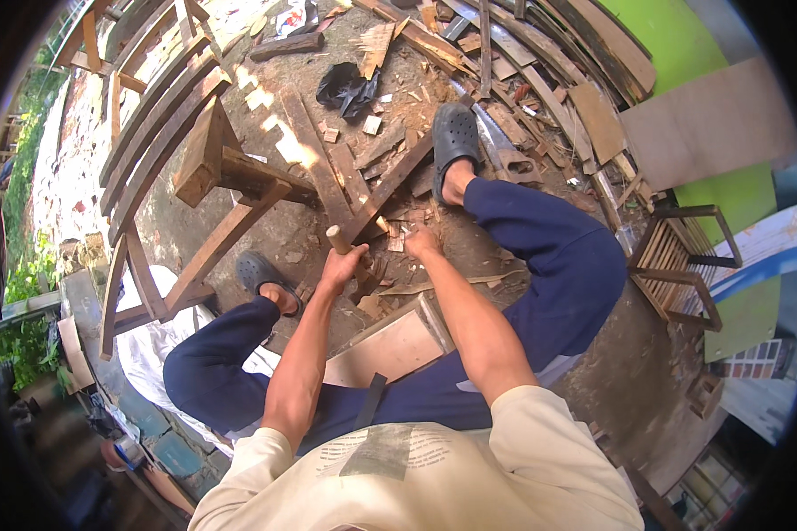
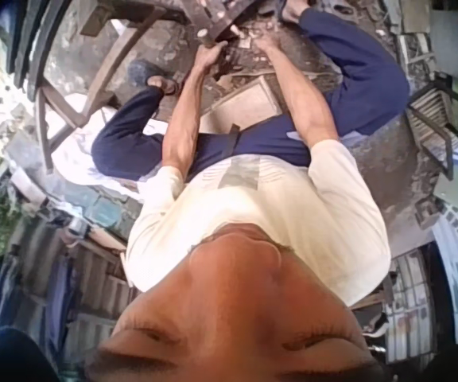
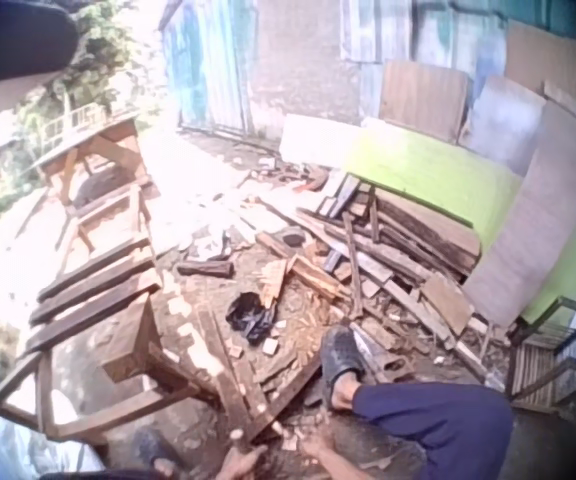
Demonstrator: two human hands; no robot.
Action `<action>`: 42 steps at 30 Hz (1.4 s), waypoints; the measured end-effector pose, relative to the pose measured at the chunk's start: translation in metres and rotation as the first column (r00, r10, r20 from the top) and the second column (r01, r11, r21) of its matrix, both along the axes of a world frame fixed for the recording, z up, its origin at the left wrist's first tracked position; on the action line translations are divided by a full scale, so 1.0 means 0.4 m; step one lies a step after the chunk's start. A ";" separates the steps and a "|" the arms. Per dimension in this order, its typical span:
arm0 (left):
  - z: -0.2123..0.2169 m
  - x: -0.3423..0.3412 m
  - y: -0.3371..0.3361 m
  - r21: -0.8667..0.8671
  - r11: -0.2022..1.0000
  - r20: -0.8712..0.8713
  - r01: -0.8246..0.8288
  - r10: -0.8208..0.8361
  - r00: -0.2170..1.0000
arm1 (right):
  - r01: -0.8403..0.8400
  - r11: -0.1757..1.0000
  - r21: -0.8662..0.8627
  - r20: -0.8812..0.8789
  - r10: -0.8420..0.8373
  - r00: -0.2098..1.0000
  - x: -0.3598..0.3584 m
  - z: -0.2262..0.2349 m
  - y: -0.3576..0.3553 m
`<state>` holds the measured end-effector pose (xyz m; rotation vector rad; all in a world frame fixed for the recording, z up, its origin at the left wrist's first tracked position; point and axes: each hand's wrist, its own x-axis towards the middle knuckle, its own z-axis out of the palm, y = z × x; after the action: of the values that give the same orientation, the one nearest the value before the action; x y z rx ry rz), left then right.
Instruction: The person sits on the ground and repeatedly strikes a piece of wood with a small axe to break it into smaller pieces. The person adjusts the wood position between strikes and continues chopping until the wood is fragmented.
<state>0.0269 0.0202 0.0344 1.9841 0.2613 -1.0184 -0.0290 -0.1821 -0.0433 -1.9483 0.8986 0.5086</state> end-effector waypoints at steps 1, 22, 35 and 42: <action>-0.012 -0.006 0.000 0.115 0.990 0.044 0.085 -0.090 0.995 | -0.027 0.997 -0.073 -0.011 0.026 1.000 0.005 0.018 0.004; -0.084 -0.094 -0.046 0.495 0.620 0.516 0.608 -0.773 0.368 | 0.359 0.795 0.488 -0.564 -0.027 0.825 -0.227 0.190 -0.057; -0.141 0.085 0.185 0.351 0.837 0.032 0.419 -0.458 0.888 | 0.369 0.860 0.353 -0.619 -0.081 0.781 -0.237 0.120 -0.071; -0.180 0.065 0.207 0.416 0.824 0.109 0.385 -0.466 0.878 | 0.342 0.862 0.374 -0.594 -0.061 0.802 -0.236 0.097 -0.071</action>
<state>0.0529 0.1030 -0.0378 2.5667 -0.1249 -1.0835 -0.1236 -0.2104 -0.0045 -1.2391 1.2103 1.1008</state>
